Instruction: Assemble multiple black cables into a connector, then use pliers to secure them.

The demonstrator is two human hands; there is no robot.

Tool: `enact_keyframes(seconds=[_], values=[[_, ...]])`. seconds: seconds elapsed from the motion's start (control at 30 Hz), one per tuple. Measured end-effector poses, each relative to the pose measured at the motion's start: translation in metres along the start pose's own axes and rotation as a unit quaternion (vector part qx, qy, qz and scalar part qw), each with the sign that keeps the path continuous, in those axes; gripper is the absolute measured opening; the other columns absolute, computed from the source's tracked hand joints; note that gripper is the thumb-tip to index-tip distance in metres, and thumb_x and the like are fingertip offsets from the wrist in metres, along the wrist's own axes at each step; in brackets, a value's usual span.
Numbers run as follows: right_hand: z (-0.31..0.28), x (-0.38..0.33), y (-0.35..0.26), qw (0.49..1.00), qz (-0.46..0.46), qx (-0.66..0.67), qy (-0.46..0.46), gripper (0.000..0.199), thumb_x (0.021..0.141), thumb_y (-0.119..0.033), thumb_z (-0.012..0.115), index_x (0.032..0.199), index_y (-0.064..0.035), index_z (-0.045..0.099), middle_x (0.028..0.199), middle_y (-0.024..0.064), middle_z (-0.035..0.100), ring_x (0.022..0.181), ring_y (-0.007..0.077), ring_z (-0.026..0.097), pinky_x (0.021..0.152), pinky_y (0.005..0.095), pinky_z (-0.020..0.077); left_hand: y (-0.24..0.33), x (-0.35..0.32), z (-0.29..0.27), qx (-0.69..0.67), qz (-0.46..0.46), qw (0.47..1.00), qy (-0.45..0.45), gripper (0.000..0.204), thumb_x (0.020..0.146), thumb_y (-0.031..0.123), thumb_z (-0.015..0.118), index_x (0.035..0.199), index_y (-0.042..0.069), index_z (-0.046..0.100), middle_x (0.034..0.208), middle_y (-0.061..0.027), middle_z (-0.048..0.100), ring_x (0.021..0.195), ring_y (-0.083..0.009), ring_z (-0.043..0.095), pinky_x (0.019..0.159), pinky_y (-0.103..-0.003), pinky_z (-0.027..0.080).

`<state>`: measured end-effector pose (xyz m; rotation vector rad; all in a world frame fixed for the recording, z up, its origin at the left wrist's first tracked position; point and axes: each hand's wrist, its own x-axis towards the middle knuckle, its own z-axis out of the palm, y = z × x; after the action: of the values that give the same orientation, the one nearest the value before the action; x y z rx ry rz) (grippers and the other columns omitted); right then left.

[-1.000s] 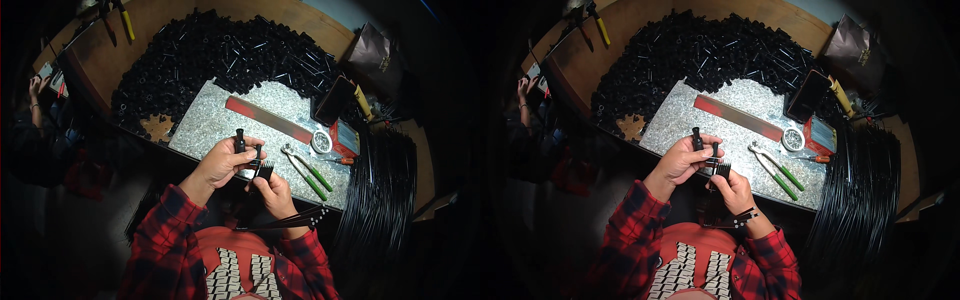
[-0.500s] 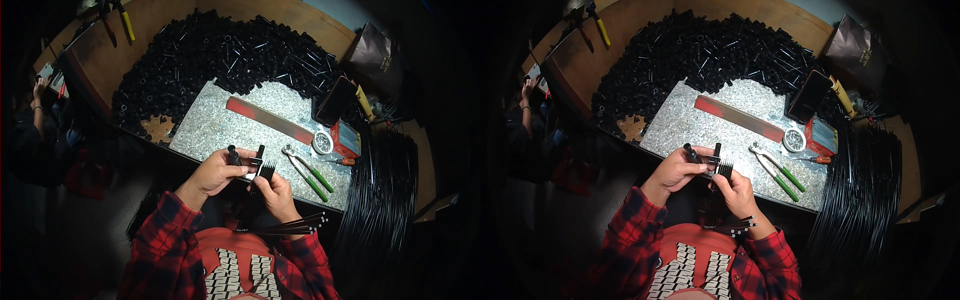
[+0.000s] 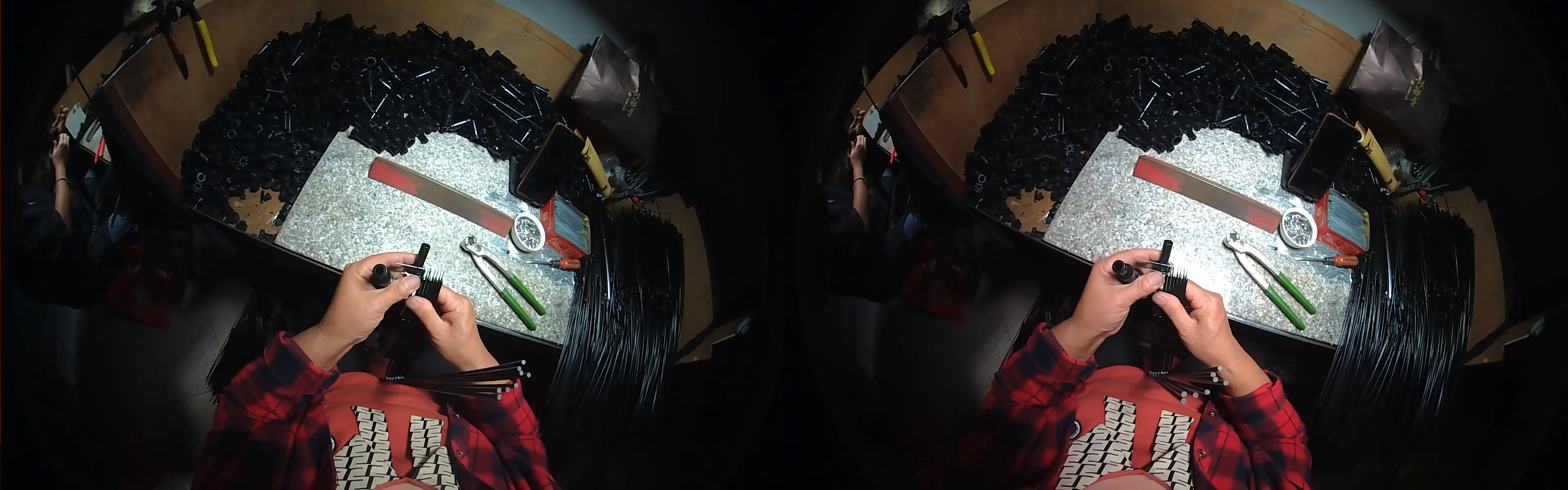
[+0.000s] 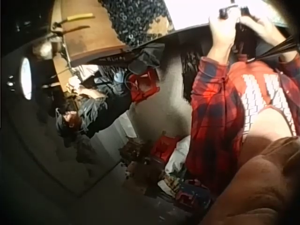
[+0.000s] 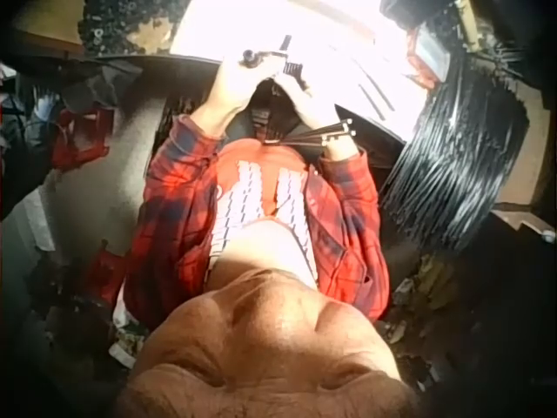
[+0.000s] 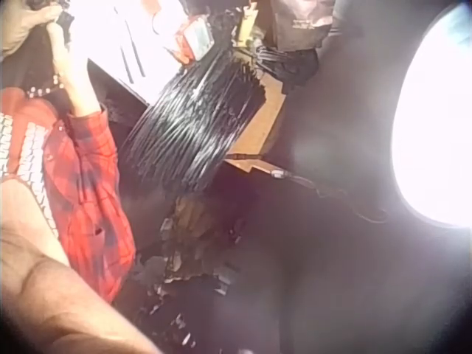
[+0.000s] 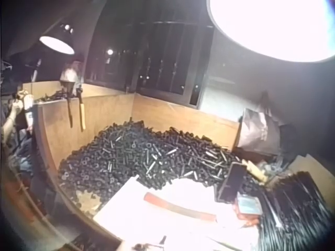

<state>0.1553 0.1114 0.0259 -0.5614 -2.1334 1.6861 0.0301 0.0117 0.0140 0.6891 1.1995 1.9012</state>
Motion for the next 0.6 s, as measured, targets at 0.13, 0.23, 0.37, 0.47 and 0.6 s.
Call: enact_keyframes(seconds=[0.13,0.23,0.37,0.47,0.6], values=[[-0.002,0.001,0.005,1.0,-0.001,0.012,-0.011,0.017,0.09,-0.012,0.061,0.098,0.0027,0.062,0.077,0.0011,0.065,0.069,0.0053,0.055,0.061,0.0229,0.0458,-0.001,-0.002,0.005,-0.05,-0.007,0.999,0.01,0.029,0.087,0.005,0.063,0.114,-0.005,0.058,0.091,-0.0035,0.063,0.082,-0.0069,0.058,0.073,-0.02,0.048],[-0.006,0.001,0.007,0.997,0.021,0.063,-0.028,0.018,0.09,-0.014,0.061,0.099,0.0026,0.062,0.079,0.0005,0.064,0.069,0.0058,0.055,0.062,0.0231,0.0459,-0.002,-0.002,0.003,-0.079,-0.031,0.996,0.004,0.031,0.087,0.005,0.063,0.116,-0.007,0.056,0.094,-0.005,0.063,0.083,-0.0082,0.058,0.075,-0.021,0.048],[-0.014,0.003,0.012,0.993,0.058,0.089,-0.055,0.019,0.09,-0.017,0.062,0.1,0.0002,0.062,0.081,-0.0002,0.064,0.067,0.0046,0.054,0.057,0.0214,0.0442,-0.002,0.0,-0.001,-0.102,-0.042,0.993,-0.029,0.032,0.088,0.006,0.063,0.116,-0.007,0.056,0.095,-0.006,0.064,0.083,-0.0084,0.059,0.075,-0.022,0.048],[-0.023,0.004,0.017,0.978,0.14,0.116,-0.103,0.019,0.091,-0.02,0.061,0.1,-0.0024,0.062,0.082,-0.0003,0.064,0.063,0.0031,0.051,0.052,0.0192,0.041,0.001,0.0,0.0,-0.102,-0.072,0.991,-0.055,0.033,0.088,0.007,0.063,0.117,-0.007,0.055,0.097,-0.0063,0.064,0.083,-0.0087,0.059,0.075,-0.022,0.049],[-0.025,0.007,0.019,0.973,0.127,0.14,-0.134,0.025,0.092,-0.028,0.059,0.103,-0.0055,0.06,0.086,-0.0004,0.065,0.065,0.0041,0.056,0.051,0.0185,0.0427,-0.003,0.0,0.002,-0.088,-0.082,0.991,-0.055,0.033,0.087,0.006,0.062,0.117,-0.006,0.055,0.093,-0.0054,0.064,0.076,-0.0075,0.057,0.068,-0.021,0.046]])
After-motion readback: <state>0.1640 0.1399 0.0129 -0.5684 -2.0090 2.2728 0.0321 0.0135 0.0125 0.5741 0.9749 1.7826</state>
